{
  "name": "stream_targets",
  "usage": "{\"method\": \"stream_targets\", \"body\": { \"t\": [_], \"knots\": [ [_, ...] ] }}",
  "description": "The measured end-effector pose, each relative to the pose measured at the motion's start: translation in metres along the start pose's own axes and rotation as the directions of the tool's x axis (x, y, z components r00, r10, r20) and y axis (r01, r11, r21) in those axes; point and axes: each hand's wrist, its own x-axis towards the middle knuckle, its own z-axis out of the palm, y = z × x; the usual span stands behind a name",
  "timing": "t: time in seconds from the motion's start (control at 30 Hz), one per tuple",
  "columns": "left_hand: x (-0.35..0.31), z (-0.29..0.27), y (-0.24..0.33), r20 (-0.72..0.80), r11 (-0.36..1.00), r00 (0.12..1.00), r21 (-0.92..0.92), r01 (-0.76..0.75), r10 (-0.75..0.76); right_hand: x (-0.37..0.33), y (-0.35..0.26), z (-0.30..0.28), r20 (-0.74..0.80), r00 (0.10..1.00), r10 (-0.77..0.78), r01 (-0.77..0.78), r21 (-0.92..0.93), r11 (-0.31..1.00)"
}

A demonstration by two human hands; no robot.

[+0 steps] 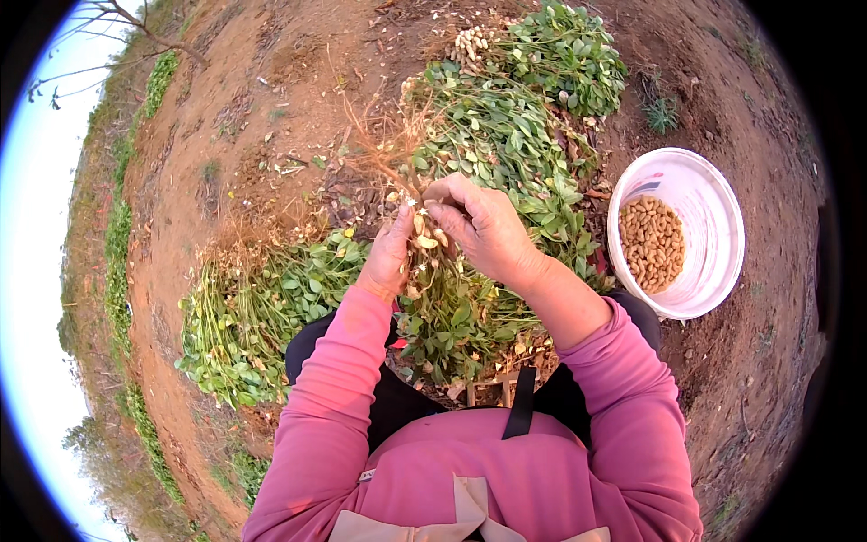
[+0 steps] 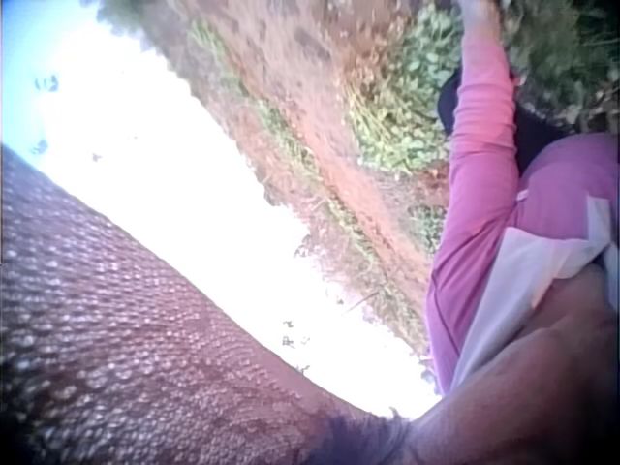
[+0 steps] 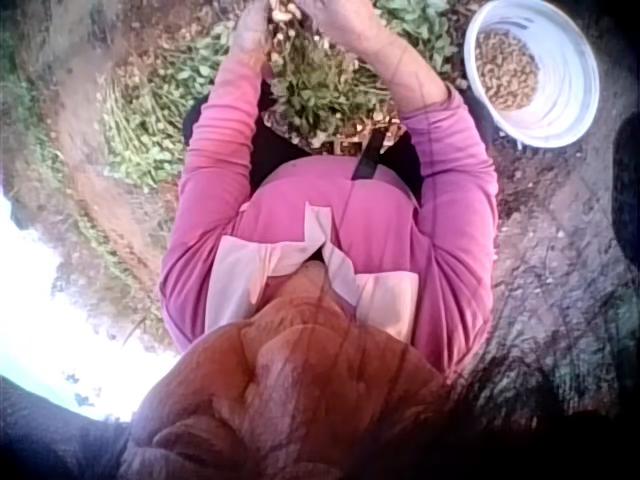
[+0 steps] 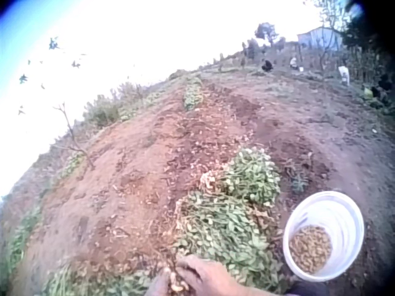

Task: The person sits on the ground and removes peanuts from their stems by hand. The shelled peanuts are placed into a white bucket, while the empty stems are discarded onto a pile on the ground.

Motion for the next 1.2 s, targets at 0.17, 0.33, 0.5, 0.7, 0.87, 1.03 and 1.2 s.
{"method": "stream_targets", "body": {
  "t": [0.17, 0.33, 0.5, 0.7, 0.87, 1.03, 1.2],
  "knots": [
    [0.002, -0.002, 0.001, 0.058, 0.998, 0.998, -0.063, -0.029, 0.032, -0.001, 0.000, 0.001, 0.014, 0.998, 0.058, -0.059, 0.114, 0.992],
    [-0.003, 0.018, 0.009, -0.026, 0.995, 0.997, 0.067, -0.073, 0.075, -0.002, -0.002, -0.001, 0.054, 0.997, 0.059, -0.065, 0.127, 0.990],
    [-0.004, 0.017, 0.011, 0.004, 0.989, 0.997, 0.127, -0.076, 0.077, -0.003, -0.006, 0.002, 0.037, 0.998, 0.047, -0.051, 0.124, 0.991],
    [-0.005, 0.027, 0.011, 0.010, 0.980, 0.997, 0.182, -0.082, 0.082, -0.004, 0.000, 0.005, 0.008, 0.997, 0.075, -0.075, 0.237, 0.968],
    [-0.001, 0.020, 0.015, 0.247, 0.980, 0.960, 0.115, -0.164, 0.132, -0.004, -0.012, -0.001, 0.177, 0.938, 0.299, -0.314, 0.800, 0.511],
    [0.000, 0.013, 0.015, 0.397, 0.995, 0.915, -0.093, -0.040, 0.074, 0.002, 0.004, -0.020, 0.124, 0.963, 0.241, -0.248, 0.761, 0.599],
    [-0.004, 0.017, 0.016, 0.333, 0.966, 0.930, -0.248, -0.074, 0.157, -0.004, -0.005, -0.023, 0.062, 0.967, 0.247, -0.250, 0.045, 0.967]
  ]
}}
